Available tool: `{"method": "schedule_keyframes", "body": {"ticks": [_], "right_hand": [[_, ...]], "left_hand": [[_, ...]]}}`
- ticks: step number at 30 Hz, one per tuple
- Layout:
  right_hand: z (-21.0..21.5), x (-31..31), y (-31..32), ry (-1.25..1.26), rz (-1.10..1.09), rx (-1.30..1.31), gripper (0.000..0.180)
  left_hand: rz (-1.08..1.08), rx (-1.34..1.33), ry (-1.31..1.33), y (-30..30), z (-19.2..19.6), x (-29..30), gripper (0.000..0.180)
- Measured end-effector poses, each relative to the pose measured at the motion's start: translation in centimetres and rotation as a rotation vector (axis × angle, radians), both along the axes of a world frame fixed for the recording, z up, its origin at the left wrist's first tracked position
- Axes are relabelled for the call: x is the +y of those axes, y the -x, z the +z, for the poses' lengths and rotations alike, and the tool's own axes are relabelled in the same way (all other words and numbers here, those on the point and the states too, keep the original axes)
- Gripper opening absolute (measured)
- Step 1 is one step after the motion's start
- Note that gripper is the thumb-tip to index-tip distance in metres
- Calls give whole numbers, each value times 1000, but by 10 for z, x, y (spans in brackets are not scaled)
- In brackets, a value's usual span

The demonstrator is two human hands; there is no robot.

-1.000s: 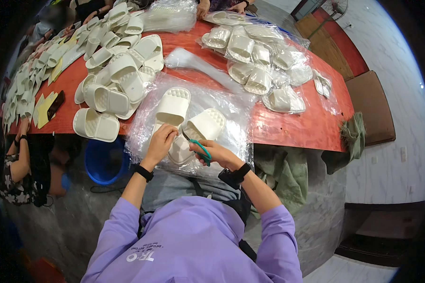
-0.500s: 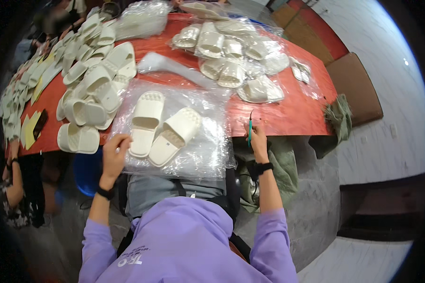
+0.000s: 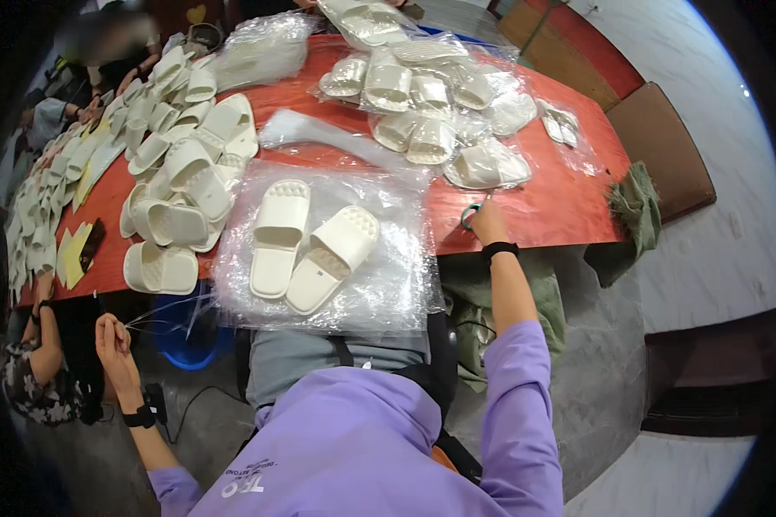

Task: Packaging white sandals into plastic bags and bubble wrap for shipping.

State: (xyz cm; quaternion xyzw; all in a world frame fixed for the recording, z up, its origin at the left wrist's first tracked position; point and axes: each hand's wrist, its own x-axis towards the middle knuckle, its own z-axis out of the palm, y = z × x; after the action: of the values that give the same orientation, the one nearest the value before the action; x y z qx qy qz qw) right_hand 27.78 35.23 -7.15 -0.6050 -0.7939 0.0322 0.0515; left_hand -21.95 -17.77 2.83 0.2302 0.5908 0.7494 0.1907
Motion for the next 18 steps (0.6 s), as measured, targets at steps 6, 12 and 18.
{"method": "schedule_keyframes", "body": {"ticks": [6,12,18], "right_hand": [[-42,33,34,392,165,922,23],[-75,53,37,633,-145,1299,28],[-90,60,64,497,-191,1219,29]], "left_hand": [[382,-65,143,-5,-34,-56,13],[560,-54,385,0,-128,-96,12],[586,-73,474,12,-185,-91,12]]}}
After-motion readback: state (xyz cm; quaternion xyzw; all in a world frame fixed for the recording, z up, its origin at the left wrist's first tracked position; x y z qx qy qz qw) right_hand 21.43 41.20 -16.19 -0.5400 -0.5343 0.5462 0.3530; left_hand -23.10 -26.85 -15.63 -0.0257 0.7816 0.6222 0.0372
